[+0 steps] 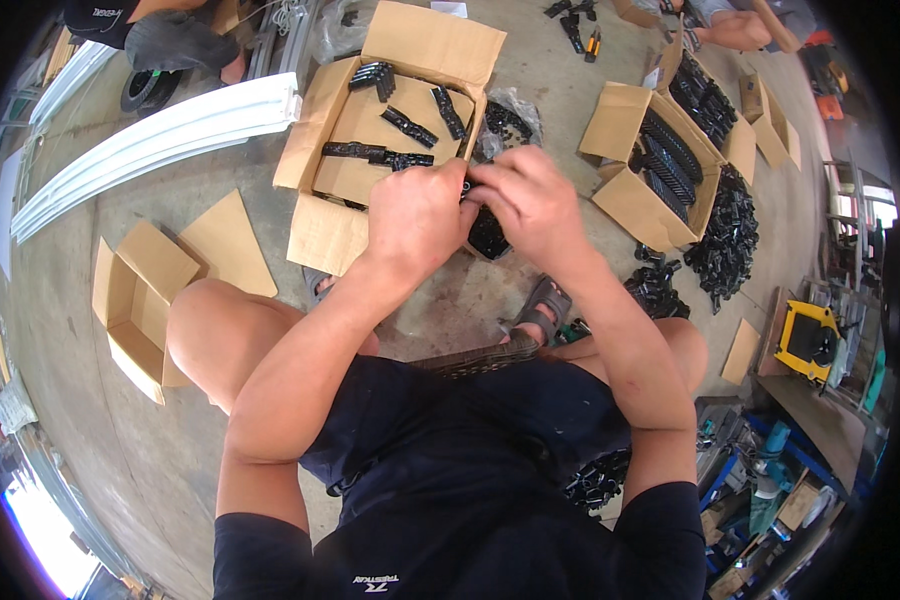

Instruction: The person sits on the floor in a warehouse and assembles small black plastic components by hand. They pick up individual pieces from a cardboard box, fit them together, and place the assembled units back into the box. Two other people are visible in the background performing similar tasks.

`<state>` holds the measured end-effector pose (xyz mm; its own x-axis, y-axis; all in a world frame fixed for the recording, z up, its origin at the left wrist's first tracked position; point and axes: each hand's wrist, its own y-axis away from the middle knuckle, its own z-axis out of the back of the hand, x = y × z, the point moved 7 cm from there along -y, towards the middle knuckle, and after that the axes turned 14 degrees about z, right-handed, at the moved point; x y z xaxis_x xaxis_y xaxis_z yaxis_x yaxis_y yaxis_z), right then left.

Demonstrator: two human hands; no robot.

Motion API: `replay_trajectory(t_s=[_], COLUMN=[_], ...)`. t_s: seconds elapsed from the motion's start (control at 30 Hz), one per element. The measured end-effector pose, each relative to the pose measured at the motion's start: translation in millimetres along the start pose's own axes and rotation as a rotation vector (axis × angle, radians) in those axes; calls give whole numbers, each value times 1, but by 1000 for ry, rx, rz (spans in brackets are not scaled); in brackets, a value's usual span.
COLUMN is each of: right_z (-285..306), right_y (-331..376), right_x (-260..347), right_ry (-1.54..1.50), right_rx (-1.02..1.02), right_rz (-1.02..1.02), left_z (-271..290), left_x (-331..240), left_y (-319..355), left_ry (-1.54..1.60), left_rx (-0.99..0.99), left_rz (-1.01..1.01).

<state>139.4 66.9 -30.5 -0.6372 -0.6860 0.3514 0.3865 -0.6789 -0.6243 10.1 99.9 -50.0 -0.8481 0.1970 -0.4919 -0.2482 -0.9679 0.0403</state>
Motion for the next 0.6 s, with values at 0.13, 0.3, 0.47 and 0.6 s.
replay_trajectory(t_s=[0.13,0.3,0.47,0.6], right_z=[18,2,8,10], right_y=[10,32,22,23], right_x=[-35,-52,-34,-34], right_ry=[-256,-1056,-1108,-1115], right_rx=[-99,-18,-137,-264], right_rz=[-452,-676,-637,-683], left_z=[9,18,19,28], left_x=[7,0,-6,-13], left_y=[-4,0,3,4], left_ry=[87,429,667,829], left_rx=[47,231,395,286], left_rz=[76,95,133,73])
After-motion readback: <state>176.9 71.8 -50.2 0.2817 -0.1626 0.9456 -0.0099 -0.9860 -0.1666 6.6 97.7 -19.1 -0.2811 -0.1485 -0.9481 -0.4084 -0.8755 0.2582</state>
